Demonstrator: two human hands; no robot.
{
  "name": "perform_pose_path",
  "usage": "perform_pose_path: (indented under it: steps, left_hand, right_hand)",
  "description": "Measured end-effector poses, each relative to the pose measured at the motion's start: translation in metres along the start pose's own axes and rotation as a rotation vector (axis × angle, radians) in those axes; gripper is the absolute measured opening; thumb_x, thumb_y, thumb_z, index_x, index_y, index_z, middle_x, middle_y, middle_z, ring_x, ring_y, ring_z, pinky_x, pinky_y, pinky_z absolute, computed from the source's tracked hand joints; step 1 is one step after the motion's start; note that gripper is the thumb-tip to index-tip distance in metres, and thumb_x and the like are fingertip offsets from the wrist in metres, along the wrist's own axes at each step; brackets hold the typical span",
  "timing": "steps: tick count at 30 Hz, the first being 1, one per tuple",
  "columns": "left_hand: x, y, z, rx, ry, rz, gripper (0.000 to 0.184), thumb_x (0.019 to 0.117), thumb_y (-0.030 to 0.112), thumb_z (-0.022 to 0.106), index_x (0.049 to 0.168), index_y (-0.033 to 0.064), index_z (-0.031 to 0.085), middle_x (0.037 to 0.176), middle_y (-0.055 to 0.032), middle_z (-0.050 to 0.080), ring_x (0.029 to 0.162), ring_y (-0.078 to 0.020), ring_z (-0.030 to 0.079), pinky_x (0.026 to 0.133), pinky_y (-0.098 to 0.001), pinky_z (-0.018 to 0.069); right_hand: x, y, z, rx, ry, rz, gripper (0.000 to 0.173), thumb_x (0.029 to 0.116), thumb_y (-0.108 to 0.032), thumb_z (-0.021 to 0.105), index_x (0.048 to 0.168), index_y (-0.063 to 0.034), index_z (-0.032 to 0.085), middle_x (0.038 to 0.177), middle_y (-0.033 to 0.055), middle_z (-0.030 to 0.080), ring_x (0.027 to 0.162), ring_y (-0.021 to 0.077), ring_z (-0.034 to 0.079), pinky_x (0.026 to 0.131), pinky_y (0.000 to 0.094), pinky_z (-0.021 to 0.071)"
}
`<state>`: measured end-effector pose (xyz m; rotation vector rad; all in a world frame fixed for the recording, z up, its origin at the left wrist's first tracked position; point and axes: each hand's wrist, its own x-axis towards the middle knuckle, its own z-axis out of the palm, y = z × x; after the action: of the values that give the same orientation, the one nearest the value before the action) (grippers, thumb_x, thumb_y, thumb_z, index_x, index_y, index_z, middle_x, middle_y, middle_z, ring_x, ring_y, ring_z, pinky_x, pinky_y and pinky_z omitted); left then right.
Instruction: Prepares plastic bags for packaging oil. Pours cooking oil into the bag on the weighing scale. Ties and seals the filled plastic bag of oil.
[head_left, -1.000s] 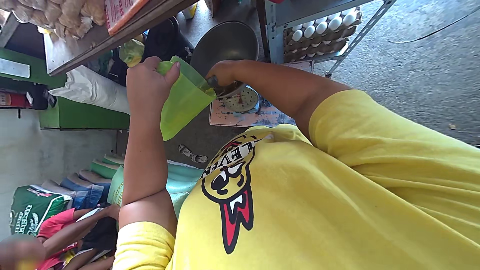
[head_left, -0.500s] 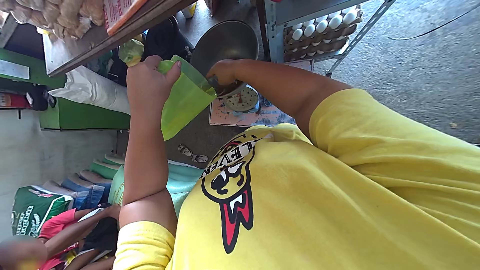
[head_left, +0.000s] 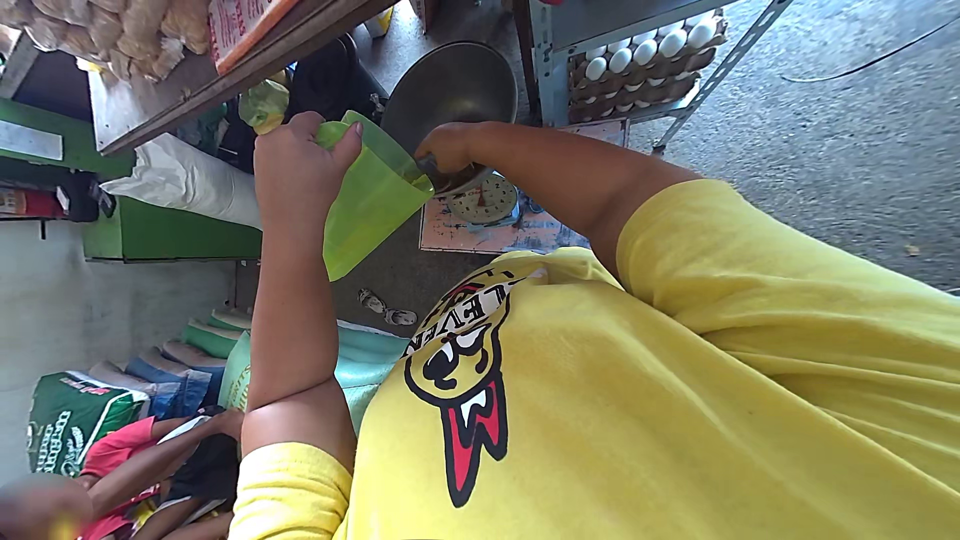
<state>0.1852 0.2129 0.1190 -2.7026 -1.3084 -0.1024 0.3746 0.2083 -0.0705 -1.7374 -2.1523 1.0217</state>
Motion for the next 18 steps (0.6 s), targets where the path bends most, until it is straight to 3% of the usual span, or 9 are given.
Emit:
perform_pose_path:
  steps: [10,18]
  left_hand:
    - [-0.005,-0.004,0.007,-0.037,0.027,0.010,0.059,0.0995,0.057,0.054,0.116,0.0031,0.072,0.100,-0.0204,0.073,0.094,-0.0354,0.072,0.082,-0.0562,0.0542]
    - [-0.030,-0.027,0.041,-0.129,0.142,-0.037,0.059,0.0983,0.055,0.059,0.089,-0.0026,0.068,0.080,-0.0189,0.068,0.075,-0.0323,0.068,0.070,-0.0530,0.0529]
  right_hand:
    - [0.001,0.004,0.002,0.017,0.003,0.000,0.056,0.0920,0.003,0.062,0.146,-0.0107,0.057,0.139,0.0218,0.060,0.131,0.0421,0.055,0.108,0.0616,0.0427]
    - [0.005,0.014,0.006,0.014,0.008,0.003,0.055,0.0916,0.002,0.063,0.145,-0.0118,0.058,0.139,0.0199,0.061,0.131,0.0402,0.056,0.109,0.0613,0.0424]
